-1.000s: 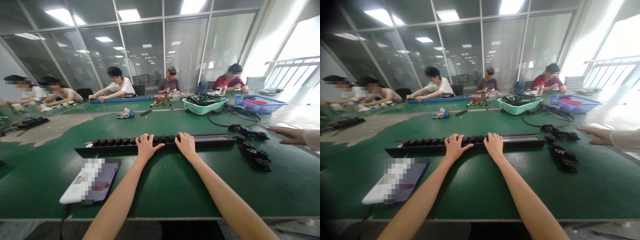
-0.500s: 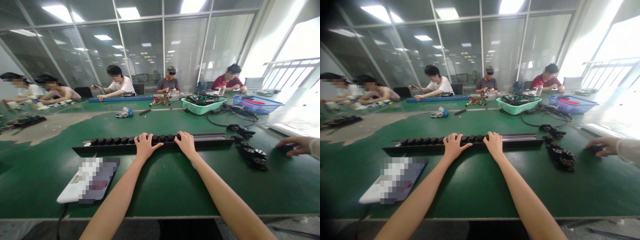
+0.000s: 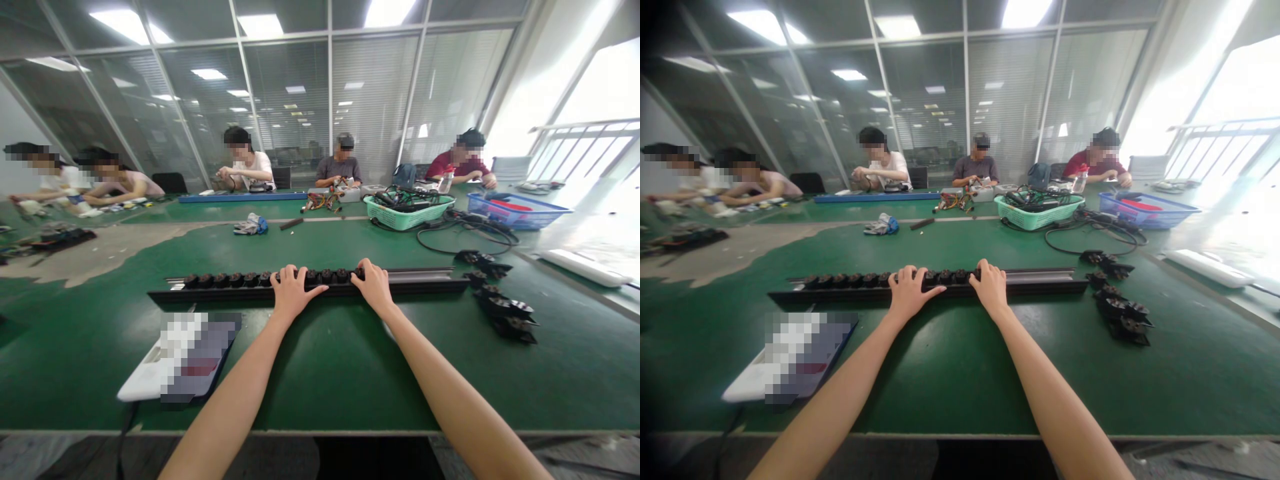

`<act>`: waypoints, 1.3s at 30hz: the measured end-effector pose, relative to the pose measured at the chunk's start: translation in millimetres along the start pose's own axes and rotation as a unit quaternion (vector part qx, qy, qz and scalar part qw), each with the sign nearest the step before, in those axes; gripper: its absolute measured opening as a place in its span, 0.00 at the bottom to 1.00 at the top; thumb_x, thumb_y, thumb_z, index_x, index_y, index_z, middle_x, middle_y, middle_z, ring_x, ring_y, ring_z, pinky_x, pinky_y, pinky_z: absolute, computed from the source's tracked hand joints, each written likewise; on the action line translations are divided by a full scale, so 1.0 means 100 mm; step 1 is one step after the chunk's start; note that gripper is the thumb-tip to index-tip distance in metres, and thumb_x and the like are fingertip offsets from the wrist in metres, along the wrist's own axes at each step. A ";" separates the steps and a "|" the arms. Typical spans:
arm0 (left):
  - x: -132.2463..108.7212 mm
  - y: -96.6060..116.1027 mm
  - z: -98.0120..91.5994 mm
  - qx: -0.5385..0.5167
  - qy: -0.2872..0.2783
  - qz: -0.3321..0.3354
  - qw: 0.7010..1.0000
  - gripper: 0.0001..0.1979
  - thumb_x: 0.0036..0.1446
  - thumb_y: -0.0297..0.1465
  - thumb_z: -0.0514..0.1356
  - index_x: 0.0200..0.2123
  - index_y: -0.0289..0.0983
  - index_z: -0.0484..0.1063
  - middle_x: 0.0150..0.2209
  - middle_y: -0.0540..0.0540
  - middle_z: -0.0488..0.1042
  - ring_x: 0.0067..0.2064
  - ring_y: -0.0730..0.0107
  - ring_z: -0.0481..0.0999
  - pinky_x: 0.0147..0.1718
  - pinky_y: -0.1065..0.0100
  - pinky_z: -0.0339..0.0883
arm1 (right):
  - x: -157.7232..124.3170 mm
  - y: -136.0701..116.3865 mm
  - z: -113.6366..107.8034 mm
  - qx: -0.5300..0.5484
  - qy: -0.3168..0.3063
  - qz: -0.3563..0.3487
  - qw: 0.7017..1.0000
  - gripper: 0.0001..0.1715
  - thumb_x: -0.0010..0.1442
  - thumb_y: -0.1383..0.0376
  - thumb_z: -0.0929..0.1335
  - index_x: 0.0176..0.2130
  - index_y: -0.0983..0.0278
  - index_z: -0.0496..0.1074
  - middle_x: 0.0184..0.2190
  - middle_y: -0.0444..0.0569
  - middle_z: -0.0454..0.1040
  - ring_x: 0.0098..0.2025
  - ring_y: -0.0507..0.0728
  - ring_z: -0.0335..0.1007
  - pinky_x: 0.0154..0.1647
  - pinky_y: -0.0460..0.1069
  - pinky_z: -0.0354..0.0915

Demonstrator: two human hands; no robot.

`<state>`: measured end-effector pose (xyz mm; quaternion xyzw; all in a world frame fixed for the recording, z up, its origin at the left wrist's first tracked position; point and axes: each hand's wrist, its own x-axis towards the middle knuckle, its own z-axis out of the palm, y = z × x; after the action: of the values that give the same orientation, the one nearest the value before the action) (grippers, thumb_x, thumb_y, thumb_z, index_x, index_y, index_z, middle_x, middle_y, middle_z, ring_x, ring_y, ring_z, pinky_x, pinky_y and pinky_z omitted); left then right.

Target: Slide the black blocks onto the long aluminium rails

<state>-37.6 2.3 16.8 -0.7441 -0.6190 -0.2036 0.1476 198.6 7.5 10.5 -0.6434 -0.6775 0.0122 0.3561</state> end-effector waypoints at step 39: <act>-0.01 -0.02 0.02 -0.002 0.012 0.006 1.000 0.43 0.57 0.66 0.50 0.57 0.38 0.73 0.55 0.33 0.68 0.57 0.44 0.64 0.59 0.44 0.51 | 0.01 0.02 -0.02 -0.054 0.002 -0.036 0.998 0.06 0.66 0.61 0.63 0.39 0.60 0.66 0.35 0.50 0.76 0.41 0.61 0.69 0.46 0.52 0.53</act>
<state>-39.0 2.6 14.4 -0.7453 -0.6125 -0.2129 0.1552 201.5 8.4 11.4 -0.6366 -0.6992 -0.0385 0.3230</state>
